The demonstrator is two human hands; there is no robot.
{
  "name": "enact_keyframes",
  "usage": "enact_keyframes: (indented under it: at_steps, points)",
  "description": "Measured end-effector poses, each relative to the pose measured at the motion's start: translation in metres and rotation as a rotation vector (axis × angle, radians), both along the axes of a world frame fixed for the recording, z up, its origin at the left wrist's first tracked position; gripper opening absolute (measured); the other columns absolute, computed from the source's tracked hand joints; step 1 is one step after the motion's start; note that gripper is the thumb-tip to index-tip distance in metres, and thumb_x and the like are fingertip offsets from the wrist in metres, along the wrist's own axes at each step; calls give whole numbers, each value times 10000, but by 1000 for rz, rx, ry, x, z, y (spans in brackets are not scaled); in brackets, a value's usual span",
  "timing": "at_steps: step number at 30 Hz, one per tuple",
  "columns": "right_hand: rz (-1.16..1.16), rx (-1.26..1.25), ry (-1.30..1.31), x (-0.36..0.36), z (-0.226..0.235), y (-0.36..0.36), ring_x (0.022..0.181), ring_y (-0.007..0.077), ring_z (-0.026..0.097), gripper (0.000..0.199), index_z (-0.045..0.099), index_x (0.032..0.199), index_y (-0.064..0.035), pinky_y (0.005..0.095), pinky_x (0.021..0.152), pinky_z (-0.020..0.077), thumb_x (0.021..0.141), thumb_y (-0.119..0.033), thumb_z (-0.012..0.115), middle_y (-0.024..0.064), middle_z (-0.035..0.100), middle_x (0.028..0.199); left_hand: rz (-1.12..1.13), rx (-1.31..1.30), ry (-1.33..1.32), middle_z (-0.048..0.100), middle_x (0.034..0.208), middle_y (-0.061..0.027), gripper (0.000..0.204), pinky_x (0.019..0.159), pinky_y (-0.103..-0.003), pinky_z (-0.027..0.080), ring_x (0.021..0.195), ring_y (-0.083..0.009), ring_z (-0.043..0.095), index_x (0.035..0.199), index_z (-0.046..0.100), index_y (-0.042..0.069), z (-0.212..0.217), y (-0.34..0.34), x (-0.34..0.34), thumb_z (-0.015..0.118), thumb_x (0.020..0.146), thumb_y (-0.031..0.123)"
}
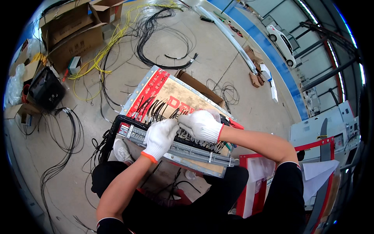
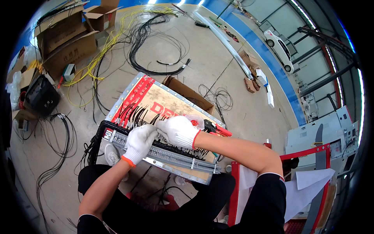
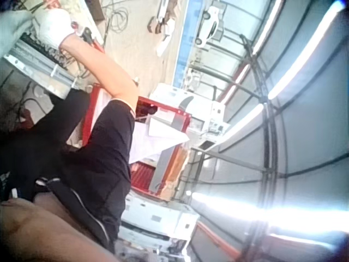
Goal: The person sits on the floor and connects black wires to a DIN rail terminal block using pliers and wire strippers. They strip wire ends, insert them into terminals, and tighten connections repeatedly.
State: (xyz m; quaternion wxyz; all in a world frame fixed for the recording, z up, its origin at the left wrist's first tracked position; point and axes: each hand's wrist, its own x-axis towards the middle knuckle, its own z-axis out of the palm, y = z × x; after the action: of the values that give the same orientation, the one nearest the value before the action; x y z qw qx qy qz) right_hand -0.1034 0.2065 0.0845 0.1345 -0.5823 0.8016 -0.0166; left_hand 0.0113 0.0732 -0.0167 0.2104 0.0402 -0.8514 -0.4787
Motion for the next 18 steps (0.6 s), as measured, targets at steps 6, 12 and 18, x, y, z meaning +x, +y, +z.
enact_keyframes:
  at_steps: [6, 12, 18]
  points:
    - [-261, -44, 24, 1, 7, 22, 706, 354, 666, 323, 598, 1101, -103, 462, 636, 506, 945, -384, 618, 149, 652, 738, 6, 216, -112, 685, 845, -179, 186, 740, -398, 517, 828, -328, 676, 966, 686, 11, 7, -7, -1, 588, 952, 169]
    - [-259, -293, -66, 10, -1, 36, 708, 353, 674, 261, 626, 1060, -82, 450, 631, 511, 947, -318, 631, 157, 668, 753, -56, 200, -97, 703, 893, -179, 200, 770, -377, 525, 847, -315, 686, 985, 681, -6, 8, -9, -2, 585, 958, 168]
    - [-358, -269, -102, 13, -2, 23, 721, 357, 670, 240, 627, 1024, -50, 451, 645, 509, 964, -280, 600, 186, 660, 772, -31, 246, -125, 709, 907, -182, 226, 732, -389, 528, 809, -318, 692, 1066, 694, 20, 13, -9, 0, 599, 957, 195]
